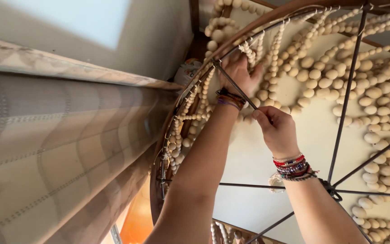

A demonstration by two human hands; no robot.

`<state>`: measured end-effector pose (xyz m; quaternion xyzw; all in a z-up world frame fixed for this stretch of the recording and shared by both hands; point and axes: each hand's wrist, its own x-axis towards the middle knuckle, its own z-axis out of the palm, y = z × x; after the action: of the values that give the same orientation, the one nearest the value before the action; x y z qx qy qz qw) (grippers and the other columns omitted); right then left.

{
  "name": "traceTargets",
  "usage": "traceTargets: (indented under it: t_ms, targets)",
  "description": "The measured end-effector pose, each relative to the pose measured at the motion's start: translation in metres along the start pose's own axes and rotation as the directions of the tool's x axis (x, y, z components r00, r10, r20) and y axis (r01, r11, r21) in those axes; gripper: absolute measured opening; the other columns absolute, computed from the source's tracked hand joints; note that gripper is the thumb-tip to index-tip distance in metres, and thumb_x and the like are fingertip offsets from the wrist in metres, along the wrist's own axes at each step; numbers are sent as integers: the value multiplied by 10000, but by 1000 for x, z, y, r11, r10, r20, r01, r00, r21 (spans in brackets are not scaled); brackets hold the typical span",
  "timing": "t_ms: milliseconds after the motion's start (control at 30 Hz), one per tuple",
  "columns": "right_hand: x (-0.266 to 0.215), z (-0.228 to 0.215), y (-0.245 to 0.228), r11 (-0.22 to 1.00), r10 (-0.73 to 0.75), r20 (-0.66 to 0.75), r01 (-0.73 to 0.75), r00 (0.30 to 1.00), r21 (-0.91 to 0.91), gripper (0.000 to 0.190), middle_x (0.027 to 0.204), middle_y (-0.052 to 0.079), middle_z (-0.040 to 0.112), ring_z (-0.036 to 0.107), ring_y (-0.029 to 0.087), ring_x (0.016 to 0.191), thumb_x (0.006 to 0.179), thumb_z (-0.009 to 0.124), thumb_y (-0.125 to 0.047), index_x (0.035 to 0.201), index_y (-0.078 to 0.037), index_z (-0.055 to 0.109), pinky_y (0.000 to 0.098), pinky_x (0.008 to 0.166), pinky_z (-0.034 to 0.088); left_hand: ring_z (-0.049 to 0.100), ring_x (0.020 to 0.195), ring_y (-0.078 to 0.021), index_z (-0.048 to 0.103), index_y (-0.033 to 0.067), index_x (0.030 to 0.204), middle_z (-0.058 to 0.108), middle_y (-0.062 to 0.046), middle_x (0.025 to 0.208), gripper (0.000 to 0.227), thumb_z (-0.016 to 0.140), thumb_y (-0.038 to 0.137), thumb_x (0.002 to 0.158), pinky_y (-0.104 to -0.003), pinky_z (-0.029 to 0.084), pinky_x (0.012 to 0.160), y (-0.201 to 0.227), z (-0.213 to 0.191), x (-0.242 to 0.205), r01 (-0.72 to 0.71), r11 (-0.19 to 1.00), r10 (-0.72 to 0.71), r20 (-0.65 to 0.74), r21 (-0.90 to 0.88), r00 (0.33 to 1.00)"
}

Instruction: Assembling a beaded chandelier by threading wooden beads onto wires and attaching them to a frame.

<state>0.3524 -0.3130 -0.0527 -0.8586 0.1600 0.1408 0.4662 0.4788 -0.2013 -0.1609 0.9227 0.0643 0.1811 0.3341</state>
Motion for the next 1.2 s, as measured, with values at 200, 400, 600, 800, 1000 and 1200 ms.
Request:
traceTargets:
  t_ms: [200,400,600,800,1000,1200]
  targets:
    - [3,-4,-3,1000,4,50,-5,999,22,119,587,-4,558,492,71,597,994,685,-209,938,-157,776,230,565,403,662,1178,-255,725,201,950,774,-49,899,558,534,712,831,-443,336,1180,31,-73,9,158,966,-44,468,-206,883]
    - [4,-8,-7,999,38,95,-35,995,-27,167,714,50,674,590,139,720,987,696,-271,1055,-147,785,335,692,481,715,804,-143,615,36,1258,723,-79,996,401,793,212,945,-368,684,582,-17,-7,-33,658,193,121,683,-728,721]
    - [-5,-13,-35,999,16,135,-21,991,38,145,718,1,674,581,103,725,990,671,-225,1034,-168,797,272,687,468,696,546,-341,589,239,1121,629,-156,679,515,526,721,952,-492,613,433,48,-162,1,881,-454,223,941,-132,256]
    - [9,-7,2,997,2,118,-11,993,80,185,763,4,694,629,131,769,980,689,-273,1091,-162,788,302,716,493,614,942,-264,545,142,1395,591,-76,1080,520,540,460,984,-410,521,810,72,-175,-54,663,63,-373,599,-746,709]
    - [8,-11,16,999,-45,156,49,987,-18,153,698,72,659,593,175,777,908,624,-229,856,-108,701,392,648,453,671,1281,-184,668,300,1339,673,86,1323,352,536,115,1069,-349,520,1167,135,-164,-52,203,705,-65,224,-679,973]
    - [9,-9,28,988,-134,134,143,982,-58,207,578,66,586,451,92,746,798,591,-146,620,-46,560,414,511,349,572,1300,-386,29,217,1646,236,-127,1696,835,443,70,936,-433,636,807,170,-76,56,897,380,-415,824,-228,386]
